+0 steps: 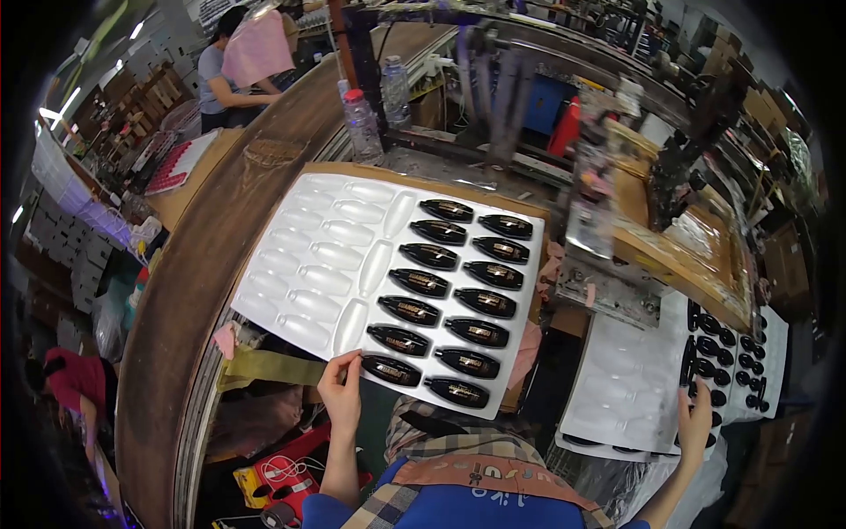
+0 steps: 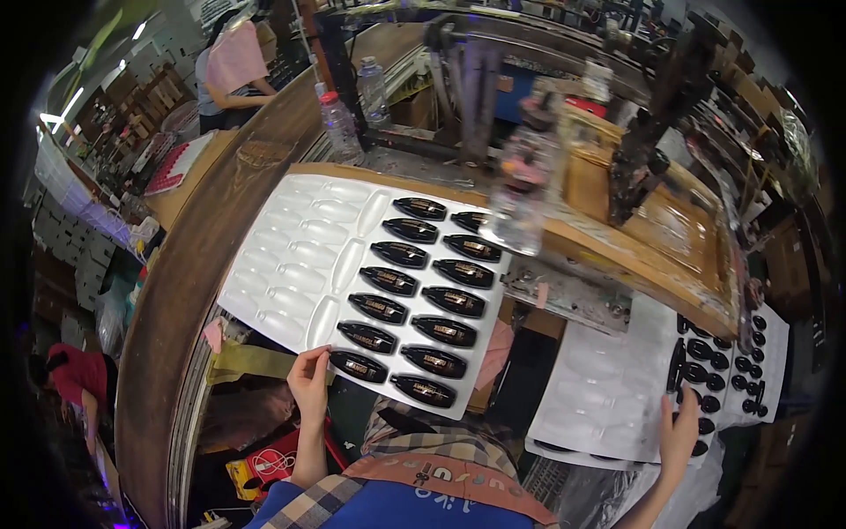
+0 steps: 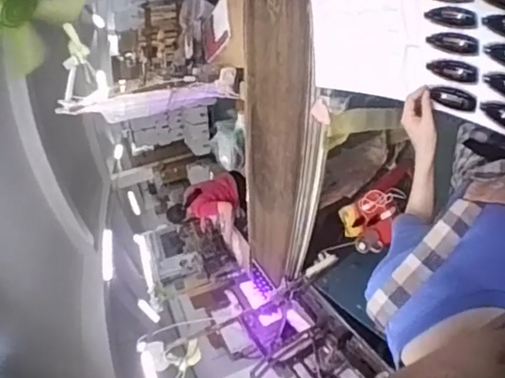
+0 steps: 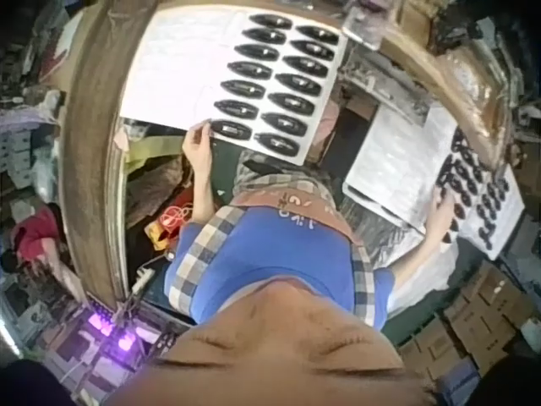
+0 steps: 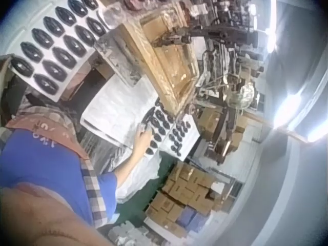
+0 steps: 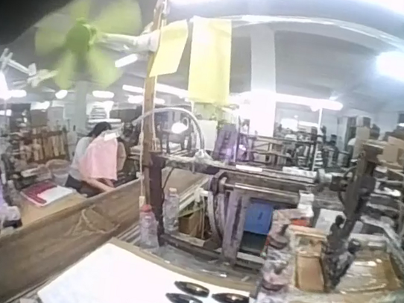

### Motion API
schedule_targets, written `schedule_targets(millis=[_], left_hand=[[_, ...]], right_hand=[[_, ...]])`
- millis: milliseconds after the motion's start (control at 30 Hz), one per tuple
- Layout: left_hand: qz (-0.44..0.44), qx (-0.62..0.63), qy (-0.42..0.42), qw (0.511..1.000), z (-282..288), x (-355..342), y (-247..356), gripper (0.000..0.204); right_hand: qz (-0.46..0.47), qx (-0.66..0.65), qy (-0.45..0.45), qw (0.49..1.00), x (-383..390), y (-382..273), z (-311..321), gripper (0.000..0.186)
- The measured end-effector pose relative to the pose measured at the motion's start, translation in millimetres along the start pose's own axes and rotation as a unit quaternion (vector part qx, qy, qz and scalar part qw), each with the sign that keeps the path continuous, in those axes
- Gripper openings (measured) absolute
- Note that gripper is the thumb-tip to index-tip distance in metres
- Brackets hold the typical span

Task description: Printing logos onto hair clips using a manual screen printing press.

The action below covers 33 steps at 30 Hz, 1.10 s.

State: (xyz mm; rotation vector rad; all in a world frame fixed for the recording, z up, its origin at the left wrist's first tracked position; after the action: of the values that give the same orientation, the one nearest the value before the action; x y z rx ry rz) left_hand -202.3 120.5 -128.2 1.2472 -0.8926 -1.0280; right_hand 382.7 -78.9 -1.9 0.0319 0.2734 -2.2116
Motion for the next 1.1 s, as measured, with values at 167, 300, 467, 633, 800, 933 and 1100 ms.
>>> schedule_targets(millis=[167, 300, 467, 633, 800, 933, 1100], left_hand=[[-0.165, -0.270, 0.011, 0.949, -7, 3, 44, 0.009], [-0.203, -0.214, 0.057, 0.954, -13, -12, 81, 0.008], [-0.247, -0.105, -0.081, 0.960, -107, -29, 133, 0.008], [-0.411, -0.039, -0.213, 0.886, -202, -1, 214, 0.009], [-0.358, -0.047, -0.326, 0.874, -272, -11, 219, 0.015], [-0.579, -0.109, -0.244, 0.770, -315, -4, 219, 0.024], [-0.374, -0.042, -0.390, 0.840, -371, -49, 183, 0.022]], right_hand=[[-0.033, 0.092, -0.050, 0.994, 9, 33, -27, 0.055], [-0.060, 0.098, -0.065, 0.991, 12, 37, -30, 0.056], [-0.029, 0.040, 0.079, 0.996, -9, 31, -9, 0.064], [-0.049, 0.096, 0.056, 0.993, -34, 47, -25, 0.057], [-0.012, 0.077, 0.056, 0.995, -42, 54, -24, 0.044], [0.009, 0.060, 0.058, 0.996, -45, 50, -21, 0.035], [-0.037, -0.074, 0.126, 0.989, -43, 36, 6, 0.028]])
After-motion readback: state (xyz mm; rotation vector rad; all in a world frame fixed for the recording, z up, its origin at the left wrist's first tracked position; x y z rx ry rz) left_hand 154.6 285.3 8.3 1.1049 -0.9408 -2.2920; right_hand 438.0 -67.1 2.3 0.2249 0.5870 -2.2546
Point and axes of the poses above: each hand's wrist, its own x-axis away from the middle knuckle, its own z-axis out of the back of the hand, y = z × x, the point moved 10 cm from there along -x, towards the middle knuckle, and after that the axes turned 4 degrees about z, right-handed, at the moved point
